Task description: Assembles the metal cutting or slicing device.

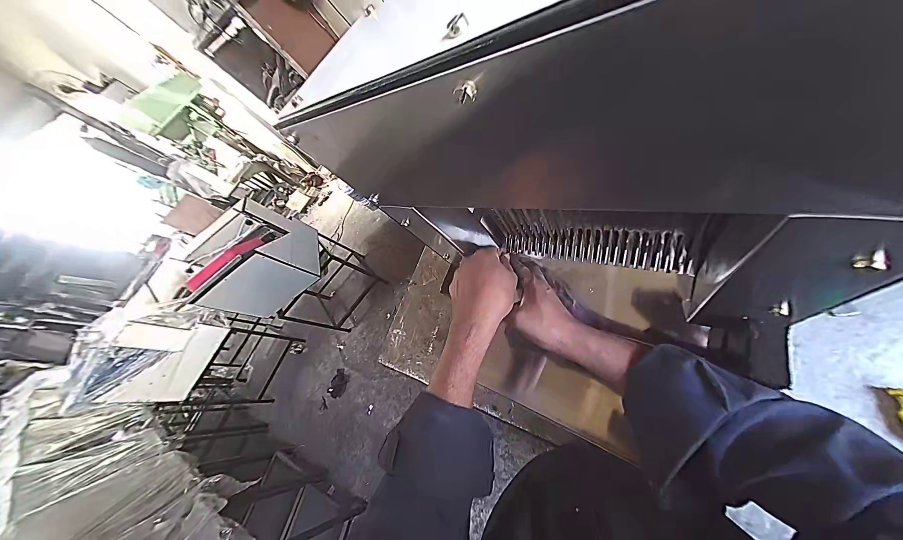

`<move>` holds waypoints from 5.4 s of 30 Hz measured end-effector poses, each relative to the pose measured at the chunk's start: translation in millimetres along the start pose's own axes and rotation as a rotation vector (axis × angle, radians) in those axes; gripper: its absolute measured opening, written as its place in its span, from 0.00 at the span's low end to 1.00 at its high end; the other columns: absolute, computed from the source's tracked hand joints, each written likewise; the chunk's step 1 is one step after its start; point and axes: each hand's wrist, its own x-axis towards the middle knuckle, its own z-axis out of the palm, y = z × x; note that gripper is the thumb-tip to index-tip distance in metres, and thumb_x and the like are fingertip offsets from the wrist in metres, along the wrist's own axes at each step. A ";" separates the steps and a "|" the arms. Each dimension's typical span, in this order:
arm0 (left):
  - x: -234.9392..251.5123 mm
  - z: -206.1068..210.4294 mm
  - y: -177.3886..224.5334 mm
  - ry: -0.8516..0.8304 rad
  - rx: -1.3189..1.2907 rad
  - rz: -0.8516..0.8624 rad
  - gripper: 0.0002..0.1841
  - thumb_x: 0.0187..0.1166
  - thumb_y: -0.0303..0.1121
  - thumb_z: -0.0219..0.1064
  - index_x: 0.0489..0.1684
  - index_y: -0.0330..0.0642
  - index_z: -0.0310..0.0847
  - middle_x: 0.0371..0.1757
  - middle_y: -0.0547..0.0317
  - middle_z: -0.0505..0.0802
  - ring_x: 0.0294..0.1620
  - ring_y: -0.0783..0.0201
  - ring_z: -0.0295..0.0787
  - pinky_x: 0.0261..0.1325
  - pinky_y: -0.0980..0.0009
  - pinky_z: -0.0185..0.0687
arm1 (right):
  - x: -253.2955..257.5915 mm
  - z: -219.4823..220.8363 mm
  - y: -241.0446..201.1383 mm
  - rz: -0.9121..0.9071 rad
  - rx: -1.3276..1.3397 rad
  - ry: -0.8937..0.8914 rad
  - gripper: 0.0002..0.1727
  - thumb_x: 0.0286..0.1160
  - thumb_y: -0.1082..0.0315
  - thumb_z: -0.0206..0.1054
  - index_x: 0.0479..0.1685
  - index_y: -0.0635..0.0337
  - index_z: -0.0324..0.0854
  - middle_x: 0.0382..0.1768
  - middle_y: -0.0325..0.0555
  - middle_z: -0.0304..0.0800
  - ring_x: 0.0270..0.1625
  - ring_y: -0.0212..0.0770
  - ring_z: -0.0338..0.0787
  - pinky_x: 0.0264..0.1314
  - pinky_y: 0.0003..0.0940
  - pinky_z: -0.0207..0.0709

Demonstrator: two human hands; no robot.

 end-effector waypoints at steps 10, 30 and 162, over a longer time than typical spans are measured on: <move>-7.0 7.4 -31.8 -0.183 -0.278 0.208 0.39 0.89 0.66 0.41 0.49 0.37 0.87 0.41 0.45 0.92 0.45 0.53 0.92 0.56 0.49 0.87 | -6.5 -17.0 -6.9 0.093 -0.484 0.091 0.30 0.79 0.40 0.64 0.65 0.56 0.78 0.61 0.55 0.86 0.64 0.55 0.88 0.65 0.58 0.80; 55.0 -218.6 -13.6 0.582 -0.123 1.146 0.31 0.82 0.64 0.59 0.35 0.40 0.84 0.33 0.53 0.86 0.37 0.59 0.83 0.43 0.52 0.75 | 12.6 1.0 -45.8 0.016 -0.748 0.862 0.18 0.85 0.56 0.58 0.51 0.65 0.81 0.40 0.57 0.91 0.44 0.58 0.94 0.43 0.56 0.85; 92.1 -222.3 -10.6 0.492 -0.006 1.186 0.33 0.88 0.65 0.47 0.40 0.43 0.84 0.43 0.53 0.88 0.50 0.63 0.85 0.55 0.52 0.77 | 37.5 23.6 -43.9 -0.336 -0.526 0.903 0.14 0.78 0.73 0.65 0.57 0.60 0.90 0.52 0.52 0.92 0.57 0.52 0.92 0.56 0.49 0.86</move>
